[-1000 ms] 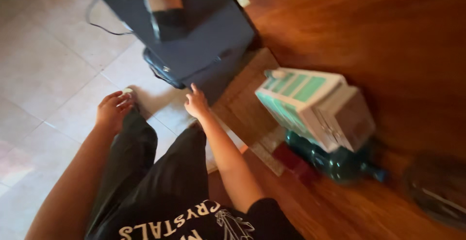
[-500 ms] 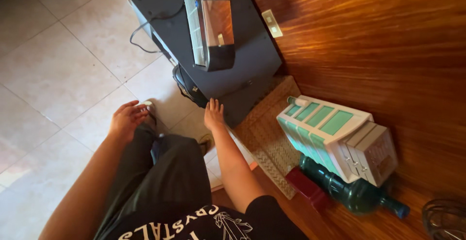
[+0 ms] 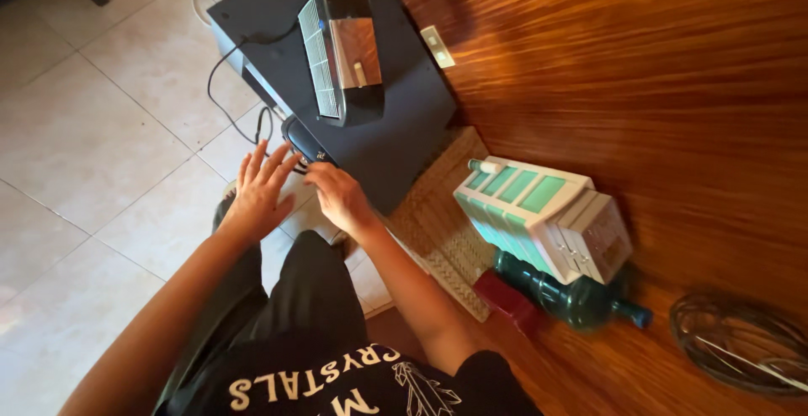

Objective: The person folds a patterned blanket on a bed, then moves to a side table to coil and store several cables in a drawer. The person handles the blanket and multiple cables by hand.

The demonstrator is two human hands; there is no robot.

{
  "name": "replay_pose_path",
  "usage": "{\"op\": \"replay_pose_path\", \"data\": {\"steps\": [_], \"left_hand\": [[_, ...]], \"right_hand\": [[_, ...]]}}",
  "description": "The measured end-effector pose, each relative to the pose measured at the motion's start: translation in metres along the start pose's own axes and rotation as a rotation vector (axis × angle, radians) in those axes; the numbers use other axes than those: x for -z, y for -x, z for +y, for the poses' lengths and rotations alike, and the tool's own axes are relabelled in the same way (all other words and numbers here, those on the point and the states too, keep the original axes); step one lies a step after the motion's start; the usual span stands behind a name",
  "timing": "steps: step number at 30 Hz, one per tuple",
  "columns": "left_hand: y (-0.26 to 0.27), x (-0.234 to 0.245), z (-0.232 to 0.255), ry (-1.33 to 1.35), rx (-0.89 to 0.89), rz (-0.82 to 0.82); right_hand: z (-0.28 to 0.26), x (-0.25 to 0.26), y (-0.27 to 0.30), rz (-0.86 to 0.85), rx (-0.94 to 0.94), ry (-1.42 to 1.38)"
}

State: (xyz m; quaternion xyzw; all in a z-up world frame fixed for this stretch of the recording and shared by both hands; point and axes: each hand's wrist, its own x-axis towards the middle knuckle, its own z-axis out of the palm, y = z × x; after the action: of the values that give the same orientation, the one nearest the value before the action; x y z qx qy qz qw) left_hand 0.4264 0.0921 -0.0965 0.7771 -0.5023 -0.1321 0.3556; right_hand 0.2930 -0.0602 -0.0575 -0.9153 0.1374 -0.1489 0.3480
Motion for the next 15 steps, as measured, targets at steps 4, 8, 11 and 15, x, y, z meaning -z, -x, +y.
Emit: {"op": "replay_pose_path", "data": {"steps": [4, 8, 11, 15], "left_hand": [[-0.01, 0.053, 0.012, 0.293, 0.268, -0.118], [-0.001, 0.084, 0.012, 0.951, 0.614, -0.109], [0.009, 0.102, 0.022, 1.268, 0.789, -0.019], [0.008, 0.13, 0.039, 1.62, 0.808, 0.126]], "right_hand": [[-0.055, 0.029, -0.03, 0.151, 0.009, -0.137], [-0.063, 0.022, -0.036, 0.106, -0.255, -0.292], [-0.067, -0.007, -0.031, 0.037, -0.446, -0.442], [-0.082, -0.026, -0.031, 0.037, -0.319, -0.401]]}}
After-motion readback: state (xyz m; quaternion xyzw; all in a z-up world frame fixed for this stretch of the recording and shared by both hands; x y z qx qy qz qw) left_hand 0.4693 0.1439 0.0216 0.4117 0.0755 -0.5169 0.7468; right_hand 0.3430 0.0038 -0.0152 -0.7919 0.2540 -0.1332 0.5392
